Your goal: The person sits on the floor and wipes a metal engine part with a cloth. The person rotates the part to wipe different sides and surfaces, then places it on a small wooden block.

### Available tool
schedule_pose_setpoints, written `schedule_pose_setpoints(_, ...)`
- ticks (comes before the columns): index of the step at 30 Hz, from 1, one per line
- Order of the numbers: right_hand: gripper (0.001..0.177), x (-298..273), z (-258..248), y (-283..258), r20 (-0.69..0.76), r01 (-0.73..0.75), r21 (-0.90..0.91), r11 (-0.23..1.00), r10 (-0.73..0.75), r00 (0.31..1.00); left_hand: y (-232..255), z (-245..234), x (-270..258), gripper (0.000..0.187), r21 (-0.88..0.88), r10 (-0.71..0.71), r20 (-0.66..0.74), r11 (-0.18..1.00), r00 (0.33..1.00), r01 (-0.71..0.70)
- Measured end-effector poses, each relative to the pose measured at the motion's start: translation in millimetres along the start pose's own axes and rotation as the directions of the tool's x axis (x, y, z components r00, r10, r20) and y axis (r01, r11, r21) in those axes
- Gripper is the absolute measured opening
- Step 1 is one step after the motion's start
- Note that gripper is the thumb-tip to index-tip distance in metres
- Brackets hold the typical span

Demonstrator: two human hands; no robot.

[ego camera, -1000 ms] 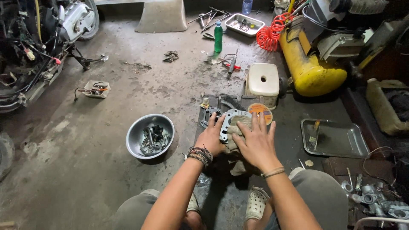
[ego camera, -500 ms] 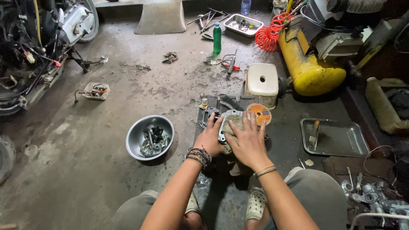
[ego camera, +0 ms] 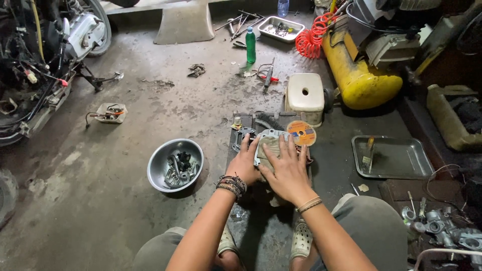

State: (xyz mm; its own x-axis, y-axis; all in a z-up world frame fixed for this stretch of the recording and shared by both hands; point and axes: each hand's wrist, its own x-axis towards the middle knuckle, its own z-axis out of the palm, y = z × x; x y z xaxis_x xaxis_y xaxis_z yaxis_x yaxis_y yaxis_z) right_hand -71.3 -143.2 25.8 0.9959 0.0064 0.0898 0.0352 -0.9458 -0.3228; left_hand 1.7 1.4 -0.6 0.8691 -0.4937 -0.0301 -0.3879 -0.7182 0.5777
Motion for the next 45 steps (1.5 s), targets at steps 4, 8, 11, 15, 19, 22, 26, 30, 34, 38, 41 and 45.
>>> schedule_pose_setpoints(4,0.058,-8,-18,-18,0.049,-0.020,0.011,1.000,0.019,0.999,9,-9,-5,0.096,-0.016,-0.009,0.018,1.000,1.000,0.009)
schedule_pose_setpoints(8,0.060,-4,-14,-14,0.056,0.015,-0.008,1.000,-0.015,0.998,14,-13,-7,0.092,-0.003,-0.004,0.020,1.000,1.000,0.004)
schedule_pose_setpoints(11,0.061,8,-2,-4,0.025,0.014,-0.036,0.999,-0.013,1.000,7,-5,-3,0.092,-0.004,-0.005,0.017,1.000,1.000,0.005)
schedule_pose_setpoints(15,0.061,3,-12,-15,0.004,0.033,-0.065,0.997,-0.033,0.999,-6,3,2,0.095,-0.002,0.014,0.006,1.000,1.000,-0.014)
schedule_pose_setpoints(19,0.059,-9,-22,-28,0.092,-0.007,0.007,1.000,0.006,0.996,-1,-2,-1,0.099,-0.007,0.020,0.000,1.000,1.000,-0.020)
schedule_pose_setpoints(22,0.058,-2,-16,-23,0.058,0.032,-0.012,0.999,-0.032,0.998,-2,-1,-1,0.097,0.016,0.035,-0.011,0.999,0.999,-0.035)
schedule_pose_setpoints(26,0.060,10,-7,-16,0.026,0.022,-0.036,0.999,-0.021,0.999,-5,3,2,0.091,-0.015,0.006,0.003,1.000,1.000,-0.006)
schedule_pose_setpoints(30,0.054,0,-13,-19,0.036,0.054,-0.016,0.998,-0.053,0.998,-6,2,1,0.096,0.004,0.030,-0.008,1.000,1.000,-0.030)
schedule_pose_setpoints(34,0.054,-11,-14,-19,0.033,0.088,-0.022,0.996,-0.088,0.996,-3,0,-2,0.099,0.024,0.032,-0.012,0.999,0.999,-0.032)
schedule_pose_setpoints(38,0.053,4,-1,-12,0.008,0.070,-0.020,0.997,-0.069,0.998,-1,-2,-1,0.094,0.012,0.029,-0.003,1.000,1.000,-0.029)
schedule_pose_setpoints(41,0.057,7,4,-11,0.002,0.062,-0.035,0.997,-0.062,0.998,-1,-2,-2,0.094,0.018,0.030,-0.003,0.999,1.000,-0.030)
schedule_pose_setpoints(45,0.052,-5,-10,-19,0.021,0.085,-0.026,0.996,-0.084,0.996,-4,2,-1,0.095,0.013,0.045,-0.028,0.999,0.999,-0.044)
